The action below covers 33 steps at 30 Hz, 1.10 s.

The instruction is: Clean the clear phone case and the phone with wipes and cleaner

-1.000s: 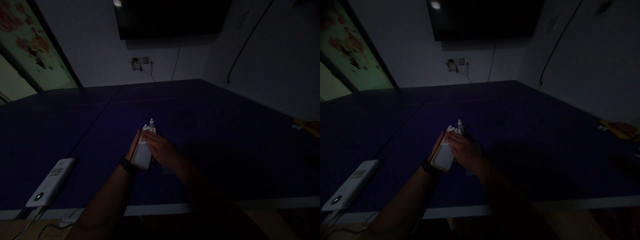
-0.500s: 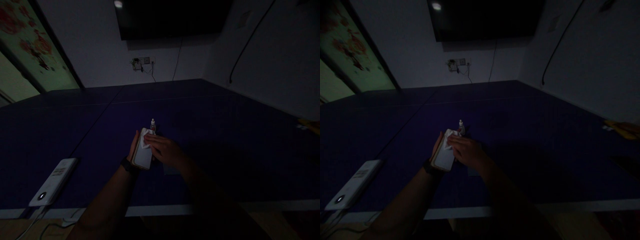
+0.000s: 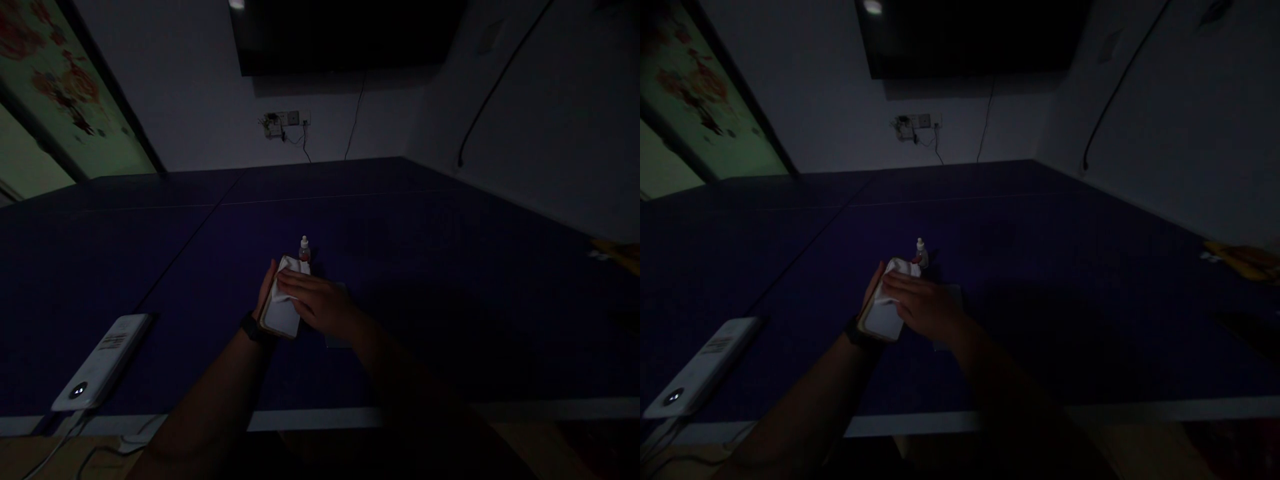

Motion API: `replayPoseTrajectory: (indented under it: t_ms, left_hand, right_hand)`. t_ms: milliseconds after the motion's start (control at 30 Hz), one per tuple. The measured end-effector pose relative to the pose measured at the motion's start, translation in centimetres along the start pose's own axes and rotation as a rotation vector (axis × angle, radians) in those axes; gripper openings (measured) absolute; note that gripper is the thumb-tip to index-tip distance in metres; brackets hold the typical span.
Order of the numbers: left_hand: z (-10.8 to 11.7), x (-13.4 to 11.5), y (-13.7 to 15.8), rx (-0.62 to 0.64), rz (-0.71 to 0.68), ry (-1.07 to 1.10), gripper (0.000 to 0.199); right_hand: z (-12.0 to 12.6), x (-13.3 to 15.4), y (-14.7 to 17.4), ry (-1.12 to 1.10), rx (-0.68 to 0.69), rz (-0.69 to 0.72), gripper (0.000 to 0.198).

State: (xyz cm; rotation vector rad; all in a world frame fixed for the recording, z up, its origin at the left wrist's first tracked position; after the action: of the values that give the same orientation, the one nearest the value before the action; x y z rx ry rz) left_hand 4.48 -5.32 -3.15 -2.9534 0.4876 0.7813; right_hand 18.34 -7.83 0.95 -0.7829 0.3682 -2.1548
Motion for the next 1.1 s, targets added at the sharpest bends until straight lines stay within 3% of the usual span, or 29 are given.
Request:
replayPoseTrajectory:
  t_ms: [167, 333, 467, 667, 833, 933, 1000, 1100]
  left_hand:
    - [-0.1, 0.3, -0.1, -0.031, 0.05, -0.034, 0.065]
    - [-0.2, 0.1, 0.0, -0.045, -0.015, 0.005, 0.061]
    - [-0.5, 0.2, 0.2, 0.031, 0.03, -0.032, 0.066]
    - [-0.3, 0.2, -0.1, -0.025, -0.039, 0.018, 0.06]
    - [0.1, 0.3, -0.3, -0.012, -0.044, 0.005, 0.061]
    - [-0.1, 0.3, -0.2, -0.012, -0.042, -0.002, 0.062]
    - [-0.3, 0.3, -0.1, -0.019, -0.036, -0.001, 0.062]
    - [-0.6, 0.1, -0.2, -0.049, -0.074, 0.031, 0.061]
  right_hand:
    - [0.4, -0.1, -0.1, 0.025, -0.048, -0.054, 0.045]
    - [0.7, 0.1, 0.1, -0.015, 0.032, 0.05, 0.043]
    - [1.1, 0.0, 0.3, -0.008, -0.01, 0.004, 0.041]
    - [0.6, 1.0, 0.5, -0.036, 0.062, 0.112, 0.042]
    - [0.7, 1.0, 0.4, -0.069, 0.049, 0.038, 0.045]
    - [0.6, 1.3, 0.4, -0.119, 0.077, 0.096, 0.046]
    - [0.8, 1.0, 0.5, -0.138, 0.026, 0.125, 0.039]
    - [1.5, -0.1, 0.7, -0.084, -0.122, 0.06, 0.034]
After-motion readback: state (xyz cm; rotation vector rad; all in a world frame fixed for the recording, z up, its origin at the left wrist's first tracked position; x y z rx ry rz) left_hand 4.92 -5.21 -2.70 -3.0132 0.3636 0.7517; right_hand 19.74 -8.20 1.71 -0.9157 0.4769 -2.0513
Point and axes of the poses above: each hand's wrist, its own y-axis away from the middle knuckle, its own z-axis out of the back of the hand, x = y × z, the point moved 3 cm from there along -y, towards the middle knuckle, and after that the axes turned 11 degrees about -z, right-handed, at the moved point
